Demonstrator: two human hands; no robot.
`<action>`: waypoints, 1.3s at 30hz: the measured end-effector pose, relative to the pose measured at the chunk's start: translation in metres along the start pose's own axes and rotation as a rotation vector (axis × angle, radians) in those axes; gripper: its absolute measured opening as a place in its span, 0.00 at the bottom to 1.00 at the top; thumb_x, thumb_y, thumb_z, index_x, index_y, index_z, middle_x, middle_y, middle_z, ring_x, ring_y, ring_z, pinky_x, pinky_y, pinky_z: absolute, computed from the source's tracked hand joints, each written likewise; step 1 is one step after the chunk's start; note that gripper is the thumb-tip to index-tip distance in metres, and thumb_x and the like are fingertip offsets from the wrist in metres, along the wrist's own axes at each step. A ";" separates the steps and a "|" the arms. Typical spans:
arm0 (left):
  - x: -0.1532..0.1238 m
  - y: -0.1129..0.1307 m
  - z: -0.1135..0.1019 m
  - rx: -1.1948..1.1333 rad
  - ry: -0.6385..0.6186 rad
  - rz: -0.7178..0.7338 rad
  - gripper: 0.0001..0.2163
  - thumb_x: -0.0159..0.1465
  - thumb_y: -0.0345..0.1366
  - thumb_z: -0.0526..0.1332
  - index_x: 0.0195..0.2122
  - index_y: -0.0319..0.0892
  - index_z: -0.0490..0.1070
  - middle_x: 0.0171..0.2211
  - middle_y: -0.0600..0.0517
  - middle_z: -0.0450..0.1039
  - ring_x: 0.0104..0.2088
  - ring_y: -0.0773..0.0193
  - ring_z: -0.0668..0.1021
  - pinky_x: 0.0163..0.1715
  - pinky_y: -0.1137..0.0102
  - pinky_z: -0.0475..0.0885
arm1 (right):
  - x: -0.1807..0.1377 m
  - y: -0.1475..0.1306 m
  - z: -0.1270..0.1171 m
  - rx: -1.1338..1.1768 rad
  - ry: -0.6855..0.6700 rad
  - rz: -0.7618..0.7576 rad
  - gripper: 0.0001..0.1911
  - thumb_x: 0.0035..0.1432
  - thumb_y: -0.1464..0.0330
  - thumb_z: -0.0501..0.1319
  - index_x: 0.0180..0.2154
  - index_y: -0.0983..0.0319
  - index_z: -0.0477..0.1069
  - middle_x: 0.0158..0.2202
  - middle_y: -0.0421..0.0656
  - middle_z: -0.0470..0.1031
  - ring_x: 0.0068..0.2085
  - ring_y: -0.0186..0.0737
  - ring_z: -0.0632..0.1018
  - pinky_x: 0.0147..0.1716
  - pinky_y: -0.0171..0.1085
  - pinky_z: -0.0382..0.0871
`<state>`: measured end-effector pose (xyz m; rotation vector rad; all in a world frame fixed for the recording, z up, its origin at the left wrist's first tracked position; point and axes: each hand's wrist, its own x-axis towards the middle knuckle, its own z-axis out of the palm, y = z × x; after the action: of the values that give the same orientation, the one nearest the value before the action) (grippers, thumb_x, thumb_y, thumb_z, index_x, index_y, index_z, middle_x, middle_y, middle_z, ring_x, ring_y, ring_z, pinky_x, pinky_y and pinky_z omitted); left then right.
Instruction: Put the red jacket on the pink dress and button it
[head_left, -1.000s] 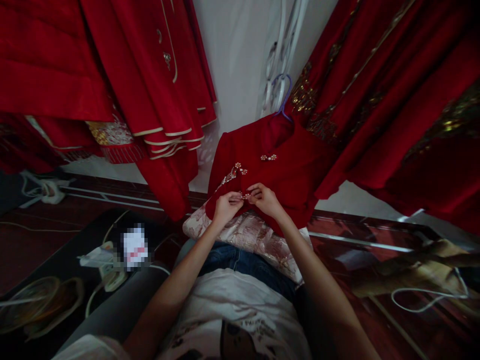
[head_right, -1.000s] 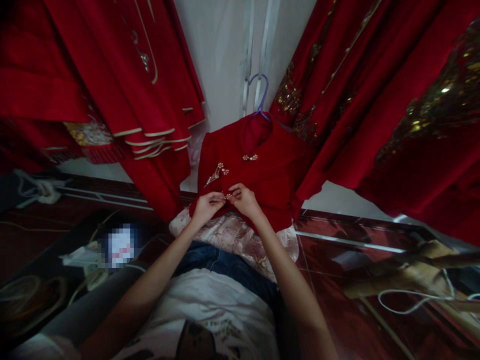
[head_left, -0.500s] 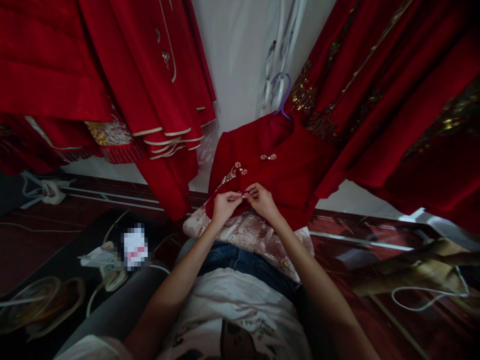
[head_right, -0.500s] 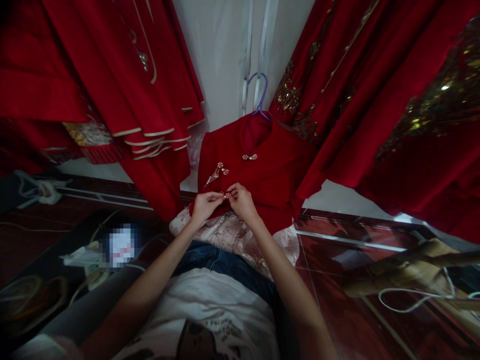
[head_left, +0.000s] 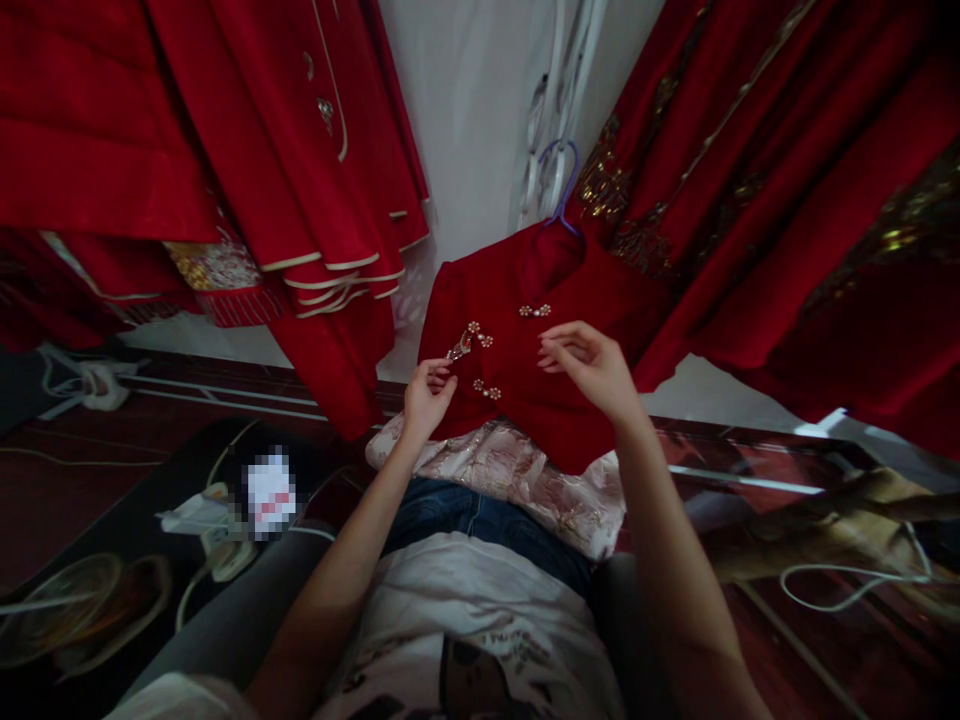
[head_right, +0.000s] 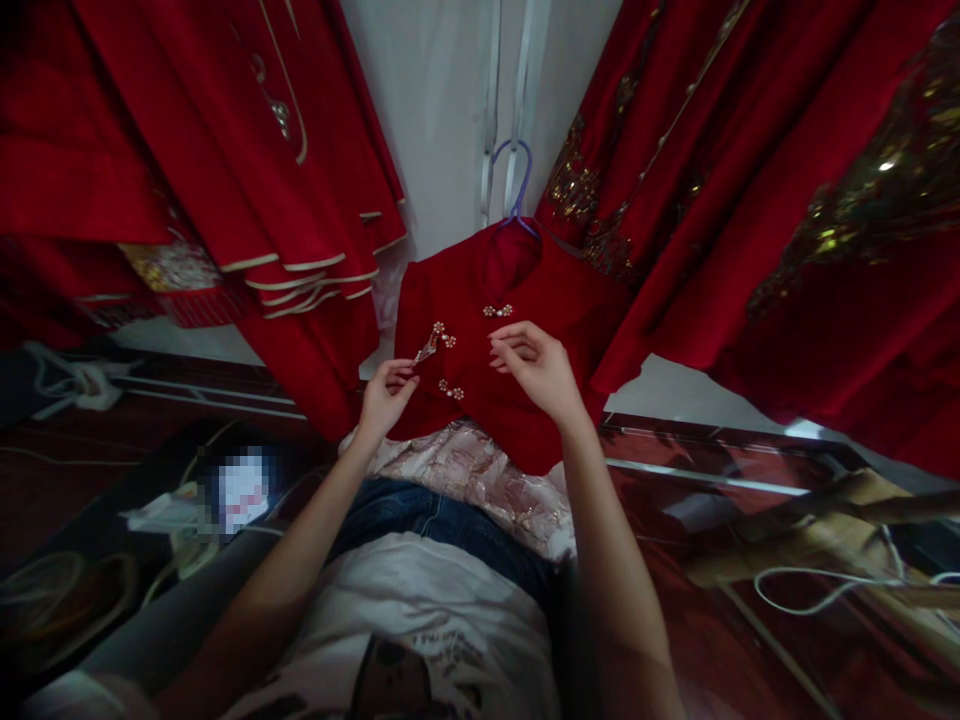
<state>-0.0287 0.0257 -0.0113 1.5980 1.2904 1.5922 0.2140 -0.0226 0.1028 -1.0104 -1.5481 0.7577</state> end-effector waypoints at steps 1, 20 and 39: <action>-0.001 0.003 -0.001 0.037 -0.025 0.025 0.08 0.58 0.29 0.63 0.39 0.42 0.71 0.36 0.51 0.71 0.30 0.69 0.73 0.31 0.72 0.71 | -0.002 -0.008 -0.005 0.037 -0.019 0.009 0.15 0.55 0.58 0.65 0.39 0.62 0.71 0.32 0.42 0.76 0.32 0.34 0.79 0.33 0.35 0.78; -0.024 0.014 0.036 0.184 -0.184 0.115 0.07 0.58 0.38 0.67 0.33 0.43 0.72 0.32 0.53 0.76 0.32 0.65 0.77 0.37 0.69 0.72 | -0.012 -0.031 -0.006 0.035 0.008 -0.053 0.16 0.57 0.55 0.63 0.41 0.59 0.70 0.28 0.40 0.73 0.30 0.34 0.77 0.31 0.35 0.77; 0.090 0.038 0.008 0.650 -0.421 0.701 0.11 0.66 0.39 0.57 0.47 0.45 0.74 0.43 0.45 0.63 0.44 0.56 0.67 0.48 0.60 0.65 | -0.009 -0.016 -0.015 -0.124 -0.115 -0.032 0.11 0.59 0.61 0.61 0.40 0.61 0.71 0.32 0.41 0.76 0.31 0.34 0.79 0.33 0.35 0.76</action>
<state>-0.0248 0.0916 0.0610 2.8466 1.1238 1.0850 0.2258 -0.0381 0.1161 -1.0457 -1.7241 0.7148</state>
